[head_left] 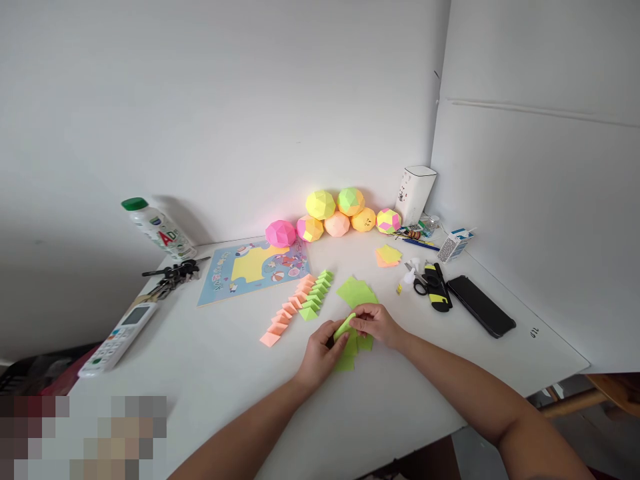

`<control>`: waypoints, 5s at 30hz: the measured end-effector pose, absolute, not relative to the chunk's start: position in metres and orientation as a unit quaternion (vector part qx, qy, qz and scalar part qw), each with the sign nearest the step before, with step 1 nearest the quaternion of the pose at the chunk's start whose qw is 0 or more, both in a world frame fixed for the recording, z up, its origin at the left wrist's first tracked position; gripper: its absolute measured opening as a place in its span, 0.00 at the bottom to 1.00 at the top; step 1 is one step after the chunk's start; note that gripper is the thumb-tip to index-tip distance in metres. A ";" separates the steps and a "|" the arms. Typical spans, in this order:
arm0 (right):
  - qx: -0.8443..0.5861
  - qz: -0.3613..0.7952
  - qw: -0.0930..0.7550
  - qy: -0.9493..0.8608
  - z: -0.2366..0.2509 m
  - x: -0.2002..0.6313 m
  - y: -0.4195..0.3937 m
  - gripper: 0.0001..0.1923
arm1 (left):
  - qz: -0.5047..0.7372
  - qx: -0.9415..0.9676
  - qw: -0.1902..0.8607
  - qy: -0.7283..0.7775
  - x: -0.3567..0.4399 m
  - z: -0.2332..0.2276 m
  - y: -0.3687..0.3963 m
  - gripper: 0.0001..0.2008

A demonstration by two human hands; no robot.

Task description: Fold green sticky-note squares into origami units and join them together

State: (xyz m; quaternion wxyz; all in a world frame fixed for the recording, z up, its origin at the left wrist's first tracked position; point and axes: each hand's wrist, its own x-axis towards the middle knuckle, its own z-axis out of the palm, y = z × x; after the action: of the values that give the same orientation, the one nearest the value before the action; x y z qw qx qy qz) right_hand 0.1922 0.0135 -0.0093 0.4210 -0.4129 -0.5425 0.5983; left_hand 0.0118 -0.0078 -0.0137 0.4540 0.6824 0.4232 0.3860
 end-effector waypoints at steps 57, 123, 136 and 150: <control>-0.387 0.625 0.422 -0.530 -0.006 0.193 0.016 0.10 | 0.360 0.699 0.456 0.417 0.013 -0.009 -0.009 0.15; -0.375 0.641 0.421 -0.521 -0.005 0.192 0.015 0.15 | 0.379 0.681 0.462 0.423 0.013 -0.008 -0.010 0.14; -0.350 0.566 0.422 -0.615 -0.007 0.189 0.012 0.10 | 0.383 0.674 0.459 0.435 0.014 -0.011 -0.009 0.12; -0.413 0.586 0.401 -0.571 -0.008 0.190 0.009 0.13 | 0.417 0.647 0.447 0.455 0.013 -0.011 -0.009 0.12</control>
State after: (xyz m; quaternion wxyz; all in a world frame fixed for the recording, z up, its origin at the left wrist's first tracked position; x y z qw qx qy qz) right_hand 0.1903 0.0087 -0.0077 0.4006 -0.4128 -0.5711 0.5856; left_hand 0.0134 -0.0087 -0.0106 0.4467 0.6474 0.4551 0.4175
